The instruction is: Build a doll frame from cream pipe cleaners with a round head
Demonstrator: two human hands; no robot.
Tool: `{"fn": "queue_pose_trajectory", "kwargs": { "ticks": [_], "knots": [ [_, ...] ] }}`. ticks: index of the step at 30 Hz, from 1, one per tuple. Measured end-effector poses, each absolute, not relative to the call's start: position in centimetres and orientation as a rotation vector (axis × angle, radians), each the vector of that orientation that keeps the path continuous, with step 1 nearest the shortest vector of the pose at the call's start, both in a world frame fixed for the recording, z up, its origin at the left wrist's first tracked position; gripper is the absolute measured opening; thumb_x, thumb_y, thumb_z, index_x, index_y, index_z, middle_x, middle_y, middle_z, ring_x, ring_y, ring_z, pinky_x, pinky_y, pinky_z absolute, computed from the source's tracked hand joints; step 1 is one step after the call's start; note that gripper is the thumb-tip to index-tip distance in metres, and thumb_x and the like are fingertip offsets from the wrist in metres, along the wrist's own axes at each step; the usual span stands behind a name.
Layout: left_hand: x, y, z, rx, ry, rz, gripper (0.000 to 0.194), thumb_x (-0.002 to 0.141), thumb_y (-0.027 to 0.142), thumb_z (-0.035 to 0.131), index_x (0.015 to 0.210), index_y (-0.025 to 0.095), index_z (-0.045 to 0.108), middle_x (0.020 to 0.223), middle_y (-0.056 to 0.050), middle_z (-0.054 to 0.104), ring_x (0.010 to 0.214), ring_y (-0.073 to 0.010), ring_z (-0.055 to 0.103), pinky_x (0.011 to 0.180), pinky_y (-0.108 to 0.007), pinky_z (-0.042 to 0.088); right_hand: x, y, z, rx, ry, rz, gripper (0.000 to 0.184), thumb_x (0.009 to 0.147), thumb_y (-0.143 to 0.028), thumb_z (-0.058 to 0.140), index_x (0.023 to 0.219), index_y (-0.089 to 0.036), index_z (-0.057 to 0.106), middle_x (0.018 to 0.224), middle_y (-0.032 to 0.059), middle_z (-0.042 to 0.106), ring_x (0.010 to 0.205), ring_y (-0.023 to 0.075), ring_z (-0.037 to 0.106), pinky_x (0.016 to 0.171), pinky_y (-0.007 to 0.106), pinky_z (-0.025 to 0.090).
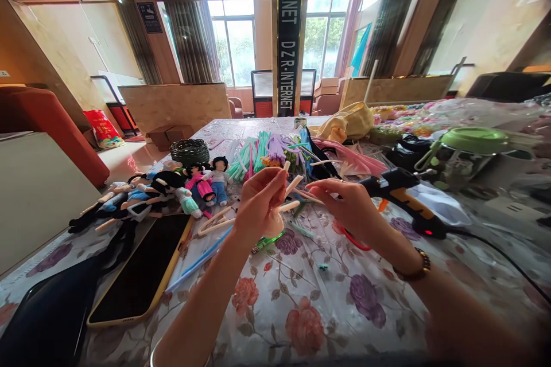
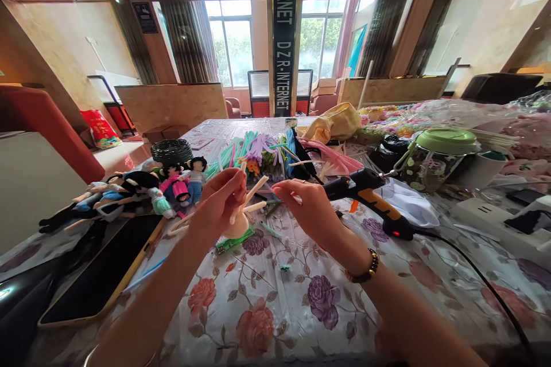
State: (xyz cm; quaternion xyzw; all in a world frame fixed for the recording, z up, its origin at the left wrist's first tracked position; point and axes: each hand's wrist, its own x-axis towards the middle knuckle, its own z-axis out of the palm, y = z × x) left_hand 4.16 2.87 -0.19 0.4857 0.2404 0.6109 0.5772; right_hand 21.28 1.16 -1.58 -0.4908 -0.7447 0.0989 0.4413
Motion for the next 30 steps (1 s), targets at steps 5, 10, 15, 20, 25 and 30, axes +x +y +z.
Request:
{"fn": "queue_pose_trajectory", "kwargs": {
  "ticks": [5, 10, 15, 20, 25, 30],
  "knots": [
    [4.5, 2.2, -0.8, 1.440, 0.695, 1.438, 0.014, 0.067, 0.029, 0.073, 0.067, 0.016, 0.067, 0.050, 0.004, 0.052, 0.044, -0.0033, 0.039, 0.042, -0.017, 0.030, 20.3, 0.0, -0.9, -1.018, -1.730, 0.485, 0.018, 0.082, -0.034, 0.059, 0.091, -0.021, 0.068, 0.082, 0.0005, 0.070, 0.072, 0.0134, 0.064, 0.067, 0.025, 0.051],
    [4.5, 2.0, -1.0, 1.639, 0.805, 1.418, 0.012, 0.069, 0.029, 0.071, 0.074, 0.018, 0.074, 0.061, 0.000, 0.061, 0.049, -0.0062, 0.043, 0.044, -0.020, 0.031, 19.8, -0.3, -1.0, -0.962, -1.635, 0.428, 0.012, 0.079, -0.031, 0.063, 0.074, -0.020, 0.065, 0.068, -0.0023, 0.065, 0.064, 0.0115, 0.060, 0.059, 0.024, 0.049],
    [4.4, 2.0, -1.2, 1.702, 0.871, 1.446, 0.010, 0.065, 0.028, 0.074, 0.067, 0.018, 0.075, 0.059, -0.001, 0.062, 0.052, -0.0085, 0.047, 0.049, -0.022, 0.037, 19.8, -0.5, -1.1, -0.963, -1.667, 0.333, 0.008, 0.081, -0.030, 0.062, 0.082, -0.022, 0.064, 0.071, -0.0030, 0.064, 0.065, 0.0110, 0.060, 0.064, 0.025, 0.050],
    [4.4, 2.0, -1.5, 1.852, 0.867, 1.427, 0.015, 0.069, 0.032, 0.072, 0.073, 0.017, 0.075, 0.062, -0.002, 0.063, 0.054, -0.0090, 0.048, 0.050, -0.022, 0.037, 20.2, -0.3, -1.2, -0.925, -1.736, 0.009, 0.006, 0.082, -0.021, 0.062, 0.078, -0.021, 0.066, 0.074, -0.0016, 0.065, 0.066, 0.0100, 0.059, 0.062, 0.022, 0.047],
    [4.4, 1.9, -1.3, 1.957, 0.822, 1.356, 0.018, 0.078, 0.030, 0.063, 0.078, 0.017, 0.075, 0.067, -0.003, 0.066, 0.061, -0.0107, 0.053, 0.057, -0.023, 0.041, 20.2, -0.1, -1.5, -0.964, -1.704, -0.254, 0.010, 0.083, -0.016, 0.059, 0.074, -0.020, 0.062, 0.072, -0.0018, 0.065, 0.065, 0.0098, 0.060, 0.062, 0.021, 0.045],
    [4.4, 1.7, -1.3, 1.827, 0.903, 1.308, 0.021, 0.074, 0.035, 0.066, 0.076, 0.015, 0.073, 0.066, -0.004, 0.068, 0.060, -0.0117, 0.056, 0.054, -0.022, 0.042, 20.2, -0.2, -1.7, -0.935, -1.748, -0.326, 0.008, 0.085, -0.016, 0.058, 0.078, -0.019, 0.060, 0.075, -0.0014, 0.063, 0.067, 0.0089, 0.060, 0.063, 0.020, 0.045]
  ]
}}
